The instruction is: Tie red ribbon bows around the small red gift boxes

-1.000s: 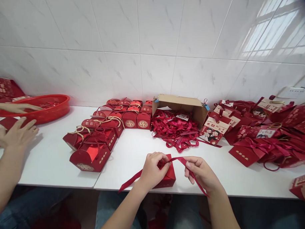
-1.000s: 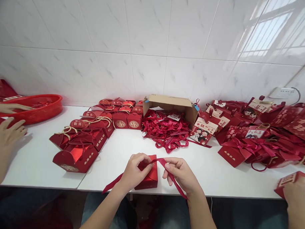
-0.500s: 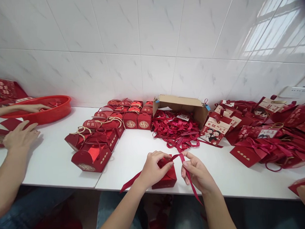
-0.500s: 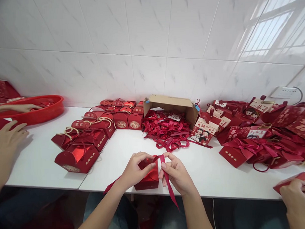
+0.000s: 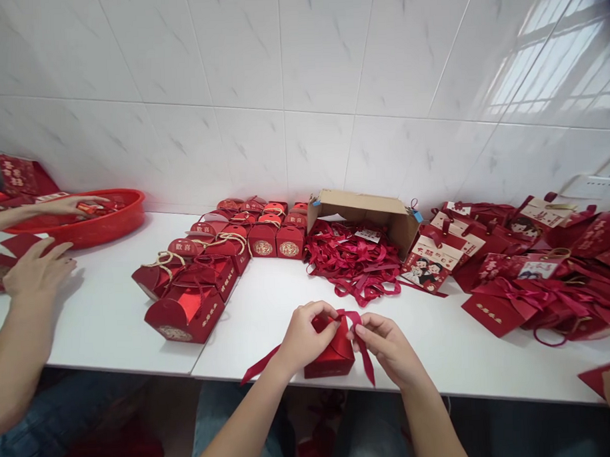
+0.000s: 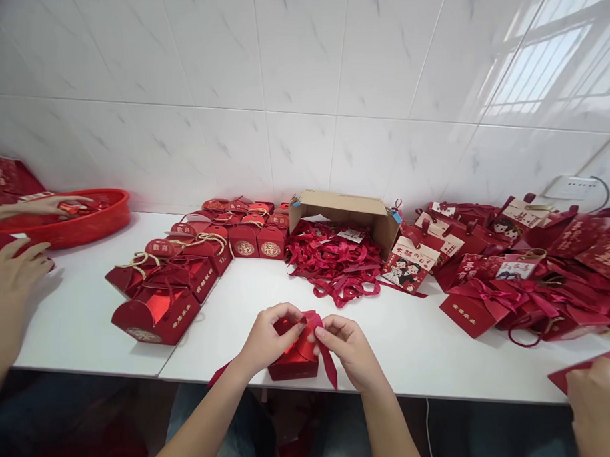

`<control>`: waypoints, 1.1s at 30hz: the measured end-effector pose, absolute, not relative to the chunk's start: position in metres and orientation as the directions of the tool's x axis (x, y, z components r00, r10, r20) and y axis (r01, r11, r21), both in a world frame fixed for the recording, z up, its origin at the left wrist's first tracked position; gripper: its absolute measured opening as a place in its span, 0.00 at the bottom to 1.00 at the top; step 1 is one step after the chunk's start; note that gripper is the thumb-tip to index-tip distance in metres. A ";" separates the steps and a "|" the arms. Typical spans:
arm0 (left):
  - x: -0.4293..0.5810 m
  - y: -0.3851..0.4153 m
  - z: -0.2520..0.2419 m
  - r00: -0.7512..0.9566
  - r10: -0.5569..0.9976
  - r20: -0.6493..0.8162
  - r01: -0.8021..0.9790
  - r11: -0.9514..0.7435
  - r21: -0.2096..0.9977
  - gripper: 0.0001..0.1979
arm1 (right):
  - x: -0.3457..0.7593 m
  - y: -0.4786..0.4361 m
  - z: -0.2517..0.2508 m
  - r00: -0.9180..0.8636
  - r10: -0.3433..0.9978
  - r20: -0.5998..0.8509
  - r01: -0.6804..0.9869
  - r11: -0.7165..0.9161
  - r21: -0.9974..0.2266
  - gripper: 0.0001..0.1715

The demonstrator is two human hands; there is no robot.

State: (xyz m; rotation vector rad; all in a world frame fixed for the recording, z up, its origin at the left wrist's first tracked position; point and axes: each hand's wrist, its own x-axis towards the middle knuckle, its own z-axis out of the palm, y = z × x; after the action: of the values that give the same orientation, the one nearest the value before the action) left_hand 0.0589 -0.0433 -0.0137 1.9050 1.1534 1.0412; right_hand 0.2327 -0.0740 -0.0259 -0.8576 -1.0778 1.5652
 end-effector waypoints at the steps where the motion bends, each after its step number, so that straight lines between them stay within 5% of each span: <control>1: 0.059 -0.043 -0.013 0.287 0.917 0.277 0.359 -0.371 0.856 0.03 | 0.232 -0.074 -0.027 -0.223 0.975 -0.003 -0.303 -0.073 -0.950 0.10; 12: 0.064 -0.040 -0.014 0.219 0.882 0.417 0.472 -0.470 0.746 0.07 | 0.222 -0.069 -0.038 -0.153 0.988 -0.010 -0.085 -0.024 -0.996 0.23; 20: 0.063 -0.041 -0.012 0.211 0.842 0.496 0.507 -0.528 0.681 0.03 | 0.209 -0.065 -0.033 -0.166 0.980 0.108 0.045 0.117 -0.992 0.11; 29: 0.041 -0.042 -0.007 0.264 0.886 0.382 0.480 -0.464 0.745 0.10 | 0.206 -0.063 -0.040 -0.013 0.976 0.219 0.140 0.219 -0.966 0.11; 33: 0.017 -0.042 -0.026 0.134 0.949 0.285 0.529 -0.312 0.789 0.11 | 0.204 -0.063 -0.044 -0.015 0.971 0.240 0.130 0.240 -0.962 0.11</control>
State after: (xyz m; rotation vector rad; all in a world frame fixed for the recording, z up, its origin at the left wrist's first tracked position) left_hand 0.0172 -0.0419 -0.0264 1.9070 1.4168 1.0762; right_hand 0.2038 -0.0634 -0.0442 -1.1195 -1.4094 0.9614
